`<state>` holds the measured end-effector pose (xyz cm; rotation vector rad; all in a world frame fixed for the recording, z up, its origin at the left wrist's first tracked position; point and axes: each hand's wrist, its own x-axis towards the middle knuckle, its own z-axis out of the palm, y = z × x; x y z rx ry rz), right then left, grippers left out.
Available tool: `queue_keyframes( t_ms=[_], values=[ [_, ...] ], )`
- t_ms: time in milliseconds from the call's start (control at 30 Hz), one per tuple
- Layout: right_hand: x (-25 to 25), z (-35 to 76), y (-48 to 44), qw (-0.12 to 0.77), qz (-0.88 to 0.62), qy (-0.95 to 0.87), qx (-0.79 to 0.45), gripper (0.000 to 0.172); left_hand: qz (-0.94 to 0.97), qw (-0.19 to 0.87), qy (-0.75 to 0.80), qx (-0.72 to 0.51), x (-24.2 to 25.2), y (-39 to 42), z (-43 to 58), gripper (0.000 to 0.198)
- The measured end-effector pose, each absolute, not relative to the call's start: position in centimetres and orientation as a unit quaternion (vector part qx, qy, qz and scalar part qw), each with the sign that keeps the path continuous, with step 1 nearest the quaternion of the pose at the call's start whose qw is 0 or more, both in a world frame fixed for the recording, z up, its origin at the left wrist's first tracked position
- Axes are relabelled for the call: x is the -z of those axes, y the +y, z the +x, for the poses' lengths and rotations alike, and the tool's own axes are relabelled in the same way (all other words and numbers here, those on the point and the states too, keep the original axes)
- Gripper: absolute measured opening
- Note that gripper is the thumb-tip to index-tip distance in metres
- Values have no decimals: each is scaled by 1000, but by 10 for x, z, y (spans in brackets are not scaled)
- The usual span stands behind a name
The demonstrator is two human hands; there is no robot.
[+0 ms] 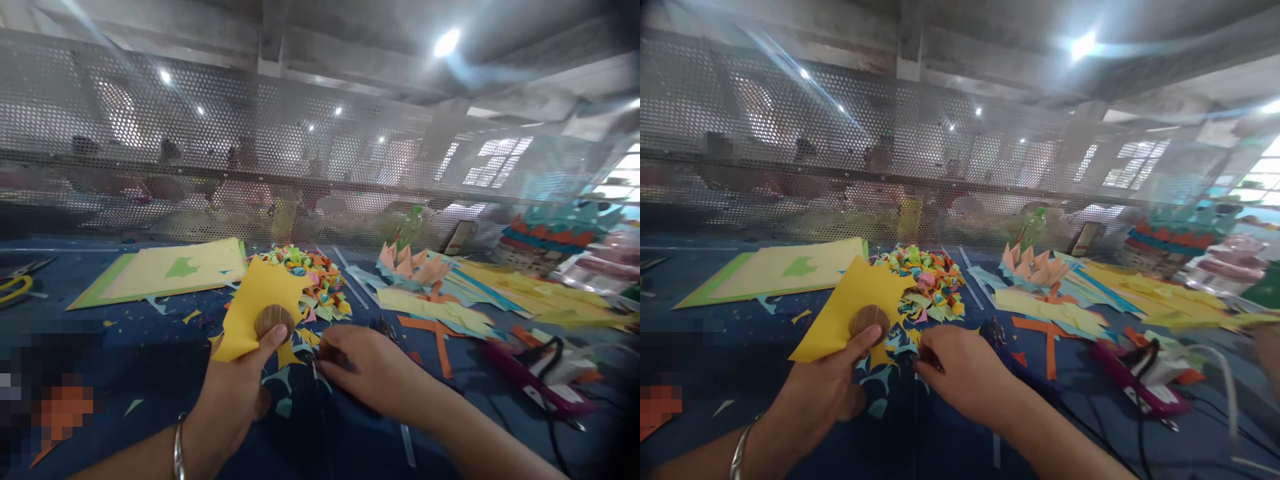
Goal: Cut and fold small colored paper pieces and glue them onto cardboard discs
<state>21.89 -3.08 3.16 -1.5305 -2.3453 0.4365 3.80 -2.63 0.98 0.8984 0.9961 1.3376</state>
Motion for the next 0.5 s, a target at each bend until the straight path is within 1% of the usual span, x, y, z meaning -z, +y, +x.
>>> queue_keyframes(
  t_ms=[67,100,267,367,500],
  values=[
    [-25,224,-33,101,-555,-819,-110,3,351,571,432,-604,-6,-23,36,40],
    [-21,227,-34,87,-555,-822,-94,3,346,571,429,-608,-5,-22,35,41],
    [-10,234,-34,55,-554,-827,-79,9,355,555,440,-609,-4,-18,34,43],
    [-13,235,-31,60,-559,-821,-95,12,326,582,452,-592,-5,-17,34,47],
    [-24,233,-28,121,-571,-801,-135,12,281,610,474,-570,-6,-19,36,54]
  ],
)
